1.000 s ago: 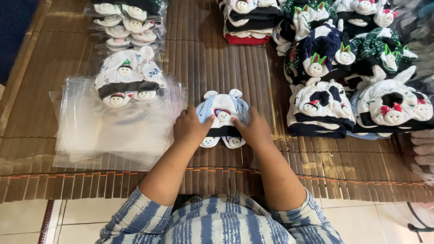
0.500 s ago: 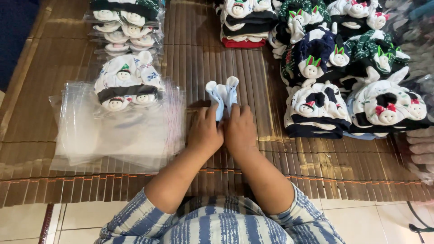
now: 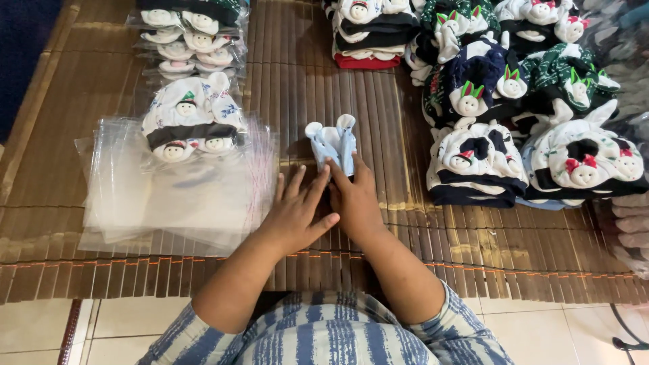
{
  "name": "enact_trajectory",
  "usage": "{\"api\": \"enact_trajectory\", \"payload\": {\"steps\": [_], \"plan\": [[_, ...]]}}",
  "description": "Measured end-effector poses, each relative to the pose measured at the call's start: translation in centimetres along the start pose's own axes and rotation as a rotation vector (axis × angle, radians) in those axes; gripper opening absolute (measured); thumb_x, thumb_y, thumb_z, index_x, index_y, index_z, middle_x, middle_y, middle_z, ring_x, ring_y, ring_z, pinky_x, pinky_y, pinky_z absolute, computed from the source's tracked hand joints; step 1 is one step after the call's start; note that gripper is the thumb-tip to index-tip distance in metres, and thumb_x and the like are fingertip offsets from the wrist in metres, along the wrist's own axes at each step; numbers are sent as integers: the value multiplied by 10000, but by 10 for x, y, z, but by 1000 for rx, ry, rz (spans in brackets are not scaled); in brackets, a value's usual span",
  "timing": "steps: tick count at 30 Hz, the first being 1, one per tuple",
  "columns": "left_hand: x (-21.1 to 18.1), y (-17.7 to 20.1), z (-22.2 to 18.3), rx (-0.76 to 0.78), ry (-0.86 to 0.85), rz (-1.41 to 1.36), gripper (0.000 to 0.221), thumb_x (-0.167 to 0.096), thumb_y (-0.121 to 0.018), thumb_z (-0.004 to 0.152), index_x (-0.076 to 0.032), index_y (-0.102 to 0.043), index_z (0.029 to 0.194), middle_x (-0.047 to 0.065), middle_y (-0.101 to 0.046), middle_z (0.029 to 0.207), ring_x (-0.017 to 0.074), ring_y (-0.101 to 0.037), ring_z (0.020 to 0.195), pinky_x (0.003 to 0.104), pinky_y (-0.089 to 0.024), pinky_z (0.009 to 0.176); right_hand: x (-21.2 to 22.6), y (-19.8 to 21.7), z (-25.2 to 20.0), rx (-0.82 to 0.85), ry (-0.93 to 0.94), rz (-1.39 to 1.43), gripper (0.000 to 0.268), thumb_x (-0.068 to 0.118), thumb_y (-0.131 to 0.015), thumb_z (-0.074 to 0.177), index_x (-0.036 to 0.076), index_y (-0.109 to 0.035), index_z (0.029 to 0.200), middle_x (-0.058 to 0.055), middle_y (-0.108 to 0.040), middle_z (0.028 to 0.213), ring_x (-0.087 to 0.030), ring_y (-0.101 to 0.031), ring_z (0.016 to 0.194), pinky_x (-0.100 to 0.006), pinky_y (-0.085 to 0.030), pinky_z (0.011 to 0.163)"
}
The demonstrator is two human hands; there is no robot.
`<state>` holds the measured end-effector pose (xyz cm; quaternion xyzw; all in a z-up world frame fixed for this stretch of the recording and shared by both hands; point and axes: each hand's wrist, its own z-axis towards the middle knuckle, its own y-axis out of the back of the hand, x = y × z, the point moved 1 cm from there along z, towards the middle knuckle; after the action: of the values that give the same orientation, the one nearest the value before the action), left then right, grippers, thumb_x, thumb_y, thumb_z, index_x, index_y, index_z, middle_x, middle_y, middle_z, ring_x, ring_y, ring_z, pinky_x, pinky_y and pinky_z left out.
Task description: Packaging baby hats into plastic bags.
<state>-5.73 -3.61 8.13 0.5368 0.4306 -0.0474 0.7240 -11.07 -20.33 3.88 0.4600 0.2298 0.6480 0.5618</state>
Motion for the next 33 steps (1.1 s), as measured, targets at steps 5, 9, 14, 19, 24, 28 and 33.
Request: {"api": "enact_trajectory", "payload": {"steps": [5, 9, 14, 19, 24, 28, 33], "plan": [[22, 13, -21, -243, 158, 628, 840, -519, -633, 886, -139, -364, 1586, 243, -232, 1666, 490, -148, 1526, 735, -84, 1163, -17, 8, 4, 16, -60, 138, 557, 132, -691, 937, 283, -583, 1462, -290, -531, 1344, -492, -582, 1240, -505, -501, 1017], [82, 1, -37, -243, 444, 701, 1038, -614, -648, 831, 20, -294, 1573, 284, -143, 1682, 431, -73, 1570, 637, -32, 1237, -23, 7, 1, 25, -97, 165, 572, 143, -690, 935, 318, -573, 1467, -281, -520, 1365, -483, -582, 1248, -497, -522, 1001], [94, -5, -48, -165, 451, 627, 810, -510, -464, 990, 4, -281, 1588, 239, -234, 1663, 379, -186, 1559, 570, -108, 1248, -26, 6, -1, 35, -101, 158, 585, 154, -681, 942, 328, -541, 1483, -281, -497, 1376, -481, -572, 1261, -492, -530, 1004], [95, -5, -54, -272, 377, 587, 608, -346, -507, 930, -40, -518, 1455, 218, -441, 1562, 359, -380, 1484, 560, -293, 1183, -21, 17, 0, 56, -123, 214, 559, 117, -659, 954, 282, -555, 1478, -317, -493, 1363, -516, -567, 1246, -523, -535, 983], [103, 7, -68, -447, 398, 509, 429, -248, -565, 901, -252, -697, 1309, 12, -689, 1275, 236, -704, 1112, 390, -588, 894, -20, 21, 1, 68, -169, 250, 553, 107, -652, 968, 309, -558, 1474, -301, -500, 1351, -486, -598, 1219, -517, -553, 961], [33, 55, -78, -514, 414, 421, 368, -226, -575, 939, -301, -704, 1275, 9, -721, 1124, 281, -730, 973, 423, -605, 803, -38, 12, -1, 45, -233, 305, 551, 104, -679, 936, 329, -600, 1432, -231, -541, 1312, -433, -629, 1182, -488, -559, 942], [-46, 104, -76, -638, 230, 209, 326, -118, -582, 980, -211, -733, 1254, 48, -752, 1094, 308, -722, 1016, 423, -576, 840, -68, 1, -8, -14, -355, 371, 535, 123, -725, 876, 378, -679, 1344, -138, -619, 1161, -370, -660, 1102, -471, -546, 929]]}}
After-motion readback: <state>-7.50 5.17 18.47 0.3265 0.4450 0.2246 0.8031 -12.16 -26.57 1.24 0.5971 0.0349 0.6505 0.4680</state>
